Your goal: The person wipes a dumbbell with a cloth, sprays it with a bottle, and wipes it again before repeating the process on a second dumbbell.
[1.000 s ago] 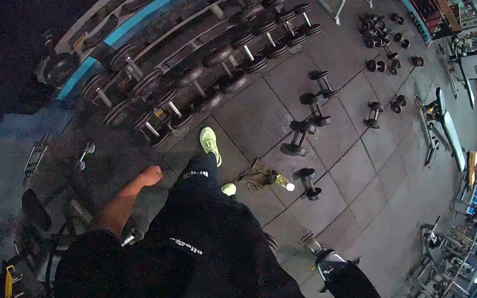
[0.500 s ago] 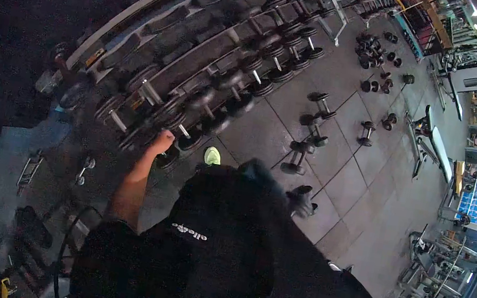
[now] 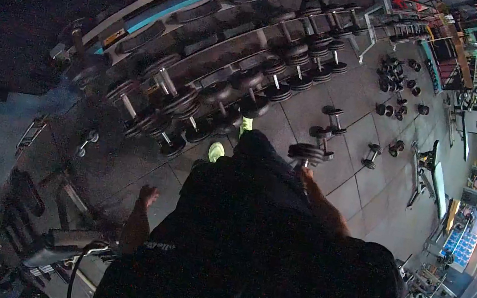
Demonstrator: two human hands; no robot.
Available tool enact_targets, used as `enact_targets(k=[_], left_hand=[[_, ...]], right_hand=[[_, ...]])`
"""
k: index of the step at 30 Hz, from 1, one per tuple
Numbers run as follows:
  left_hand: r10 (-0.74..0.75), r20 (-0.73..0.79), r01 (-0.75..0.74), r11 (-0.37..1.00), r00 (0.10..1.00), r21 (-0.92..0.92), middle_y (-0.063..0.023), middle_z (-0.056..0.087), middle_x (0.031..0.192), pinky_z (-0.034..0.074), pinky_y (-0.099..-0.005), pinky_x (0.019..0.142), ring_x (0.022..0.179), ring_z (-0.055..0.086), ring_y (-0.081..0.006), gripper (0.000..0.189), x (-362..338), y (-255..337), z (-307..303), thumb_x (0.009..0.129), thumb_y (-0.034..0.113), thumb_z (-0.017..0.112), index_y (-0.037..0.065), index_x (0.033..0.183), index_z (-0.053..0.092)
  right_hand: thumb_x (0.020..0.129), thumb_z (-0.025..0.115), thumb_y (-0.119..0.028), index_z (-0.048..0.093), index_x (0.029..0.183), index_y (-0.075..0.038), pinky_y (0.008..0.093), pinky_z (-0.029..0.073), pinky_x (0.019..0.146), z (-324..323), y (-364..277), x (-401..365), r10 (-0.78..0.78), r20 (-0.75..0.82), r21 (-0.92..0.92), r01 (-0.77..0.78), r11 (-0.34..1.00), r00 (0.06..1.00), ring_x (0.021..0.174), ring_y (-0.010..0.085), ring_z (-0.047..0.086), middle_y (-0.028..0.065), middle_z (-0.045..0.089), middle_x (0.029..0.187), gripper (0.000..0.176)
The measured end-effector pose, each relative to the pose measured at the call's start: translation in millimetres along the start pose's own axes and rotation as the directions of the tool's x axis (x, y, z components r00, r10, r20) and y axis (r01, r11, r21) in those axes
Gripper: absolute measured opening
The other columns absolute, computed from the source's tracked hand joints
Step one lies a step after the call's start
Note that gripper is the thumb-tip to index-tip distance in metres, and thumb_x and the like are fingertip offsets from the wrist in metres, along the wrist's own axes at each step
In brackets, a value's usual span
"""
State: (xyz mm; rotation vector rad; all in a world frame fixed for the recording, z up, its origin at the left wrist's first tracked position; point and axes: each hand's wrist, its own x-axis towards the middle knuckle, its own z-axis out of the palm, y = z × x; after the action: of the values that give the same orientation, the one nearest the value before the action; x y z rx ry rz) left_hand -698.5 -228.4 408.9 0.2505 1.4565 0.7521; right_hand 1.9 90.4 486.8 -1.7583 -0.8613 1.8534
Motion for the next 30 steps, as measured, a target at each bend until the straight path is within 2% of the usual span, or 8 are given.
enact_targets(k=[2,8,11,14,18,20,27,30], left_hand=[[-0.331,-0.312,0.397,0.900,0.891,0.178,-0.0111,0.071,0.100,0.053,-0.0395,0.064,0.085,0.070,-0.0231,0.037,-16,-9,21,0.099,0.039,0.059,0.009,0.120,0.058],[-0.420,-0.365,0.467,0.883,0.831,0.048,-0.0070,0.072,0.105,0.050,-0.0474,0.077,0.089,0.069,-0.0256,0.039,-33,26,85,0.099,0.043,0.056,0.015,0.125,0.056],[-0.091,-0.151,0.096,0.995,0.984,0.029,-0.0068,0.072,0.104,0.050,-0.0485,0.077,0.089,0.069,-0.0259,0.037,-10,39,94,0.099,0.042,0.056,0.015,0.125,0.057],[-0.210,-0.385,0.211,0.977,0.899,-0.042,-0.0083,0.071,0.103,0.052,-0.0446,0.072,0.085,0.069,-0.0252,0.035,-16,105,157,0.100,0.040,0.056,0.015,0.123,0.058],[0.029,-0.521,-0.194,0.945,0.853,-0.264,-0.0099,0.071,0.100,0.048,-0.0285,0.053,0.075,0.070,-0.0213,0.032,-16,56,197,0.100,0.035,0.058,0.010,0.120,0.060],[-0.081,-0.510,0.037,0.995,0.857,-0.095,-0.0095,0.072,0.100,0.049,-0.0321,0.054,0.077,0.069,-0.0216,0.033,-58,80,237,0.099,0.037,0.058,0.010,0.119,0.060],[-0.608,-0.457,0.227,0.729,0.650,-0.646,-0.0065,0.070,0.095,0.052,-0.0411,0.064,0.075,0.066,-0.0214,0.026,-156,0,369,0.098,0.039,0.060,0.017,0.112,0.058],[-0.678,-0.394,0.281,0.662,0.621,-0.695,-0.0066,0.070,0.096,0.052,-0.0415,0.065,0.076,0.066,-0.0223,0.027,-186,-1,426,0.098,0.039,0.060,0.017,0.113,0.058]], right_hand=[[0.096,0.063,-0.035,0.068,0.094,-0.005,0.0361,0.049,0.060,-11,-19,56,0.091,-0.071,-0.223,-0.104,0.969,0.993,0.069,0.0192,0.062,0.0041,0.062,0.075,0.031],[0.089,0.071,-0.027,0.073,0.092,0.000,0.0380,0.048,0.053,56,-183,129,0.159,-0.165,-0.614,-0.228,0.756,0.973,0.064,0.0184,0.065,0.0091,0.066,0.072,0.028],[0.085,0.073,-0.033,0.067,0.079,-0.003,0.0359,0.044,0.047,72,-226,172,0.089,-0.007,-0.561,-0.078,0.824,0.996,0.054,0.0156,0.057,0.0047,0.059,0.062,0.032],[0.086,0.071,-0.035,0.064,0.076,-0.004,0.0351,0.043,0.045,87,-245,250,0.110,0.036,-0.656,-0.059,0.753,0.993,0.050,0.0153,0.055,0.0028,0.056,0.059,0.033],[0.078,0.075,-0.055,0.070,0.094,-0.003,0.0416,0.054,0.071,135,-303,298,0.113,0.020,-0.860,-0.041,0.509,0.993,0.080,0.0231,0.068,0.0103,0.071,0.084,0.054],[0.084,0.070,-0.042,0.068,0.084,-0.003,0.0393,0.049,0.060,164,-319,323,0.003,0.144,-0.842,0.121,0.526,0.990,0.068,0.0201,0.064,0.0083,0.065,0.074,0.039],[0.086,0.073,-0.023,0.055,0.065,-0.006,0.0378,0.039,0.046,236,-314,435,-0.303,0.342,-0.220,0.389,0.895,0.889,0.050,0.0143,0.050,0.0023,0.053,0.058,0.032],[0.085,0.074,-0.025,0.055,0.065,-0.008,0.0379,0.039,0.046,278,-364,425,-0.161,0.302,-0.426,0.284,0.859,0.940,0.050,0.0153,0.050,0.0029,0.053,0.058,0.033]])
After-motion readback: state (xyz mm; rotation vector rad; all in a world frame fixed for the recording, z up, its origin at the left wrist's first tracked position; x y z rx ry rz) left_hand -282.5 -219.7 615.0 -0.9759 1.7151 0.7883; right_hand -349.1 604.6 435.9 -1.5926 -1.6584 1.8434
